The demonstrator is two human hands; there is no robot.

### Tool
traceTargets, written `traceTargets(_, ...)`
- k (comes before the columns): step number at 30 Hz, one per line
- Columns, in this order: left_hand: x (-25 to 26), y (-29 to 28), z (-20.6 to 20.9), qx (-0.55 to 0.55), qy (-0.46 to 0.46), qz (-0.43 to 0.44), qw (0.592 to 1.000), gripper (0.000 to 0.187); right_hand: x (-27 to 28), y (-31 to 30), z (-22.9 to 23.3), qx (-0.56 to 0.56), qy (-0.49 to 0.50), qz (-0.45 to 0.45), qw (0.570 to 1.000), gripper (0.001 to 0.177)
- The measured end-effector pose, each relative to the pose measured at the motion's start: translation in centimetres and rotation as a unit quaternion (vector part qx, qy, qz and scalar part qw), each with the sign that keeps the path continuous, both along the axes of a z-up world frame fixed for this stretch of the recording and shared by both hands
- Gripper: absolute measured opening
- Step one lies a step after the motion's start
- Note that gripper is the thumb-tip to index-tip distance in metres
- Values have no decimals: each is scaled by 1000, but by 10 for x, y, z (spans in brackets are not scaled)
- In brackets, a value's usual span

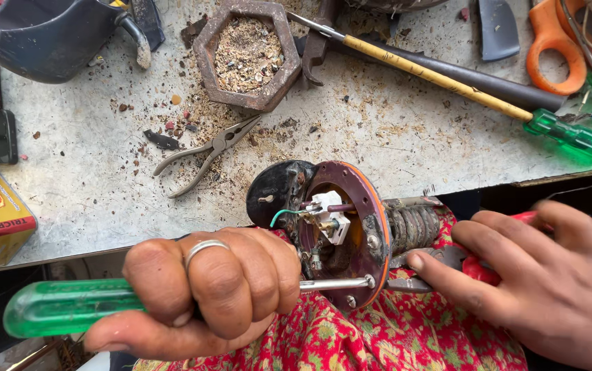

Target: The person uses pliers and a screwdriver to adjust and tighten components on a small circular electrical device with wires. They repeatedly reposition the device, cut or bend wires, and tighten screws while holding the component steady.

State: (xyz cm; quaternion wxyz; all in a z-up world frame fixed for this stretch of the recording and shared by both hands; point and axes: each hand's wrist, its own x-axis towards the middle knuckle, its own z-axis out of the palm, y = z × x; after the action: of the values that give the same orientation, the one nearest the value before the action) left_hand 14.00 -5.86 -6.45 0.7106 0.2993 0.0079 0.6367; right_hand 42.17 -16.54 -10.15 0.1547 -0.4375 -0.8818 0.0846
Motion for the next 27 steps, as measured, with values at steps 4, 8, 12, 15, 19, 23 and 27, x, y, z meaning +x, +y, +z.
traceTargets(4, 10, -1, -5, 56, -22, 2, 998, 45, 7, 8, -9, -175, 85, 25, 981, 80)
traceTargets(8, 12, 1, -8, 86, 1, 27, 996, 41, 0, 10, -9, -282, 128, -34, 950, 98)
traceTargets(12, 21, 7, -14, 79, -40, 46, 995, 41, -1, 19, 3, -169, 40, -53, 983, 89)
traceTargets(15, 26, 9, -16, 76, -32, 53, 995, 41, -4, 28, 11, -96, 21, -54, 994, 81)
traceTargets(19, 35, 15, -20, 76, -73, 73, 992, 39, -11, 35, 16, -44, -7, -73, 996, 76)
traceTargets(23, 33, 17, -19, 57, -48, 57, 996, 38, -14, 41, 19, -9, 19, -73, 997, 67)
traceTargets(27, 42, 25, -27, 98, -73, 76, 990, 35, -13, 51, 15, 27, 5, -85, 996, 65)
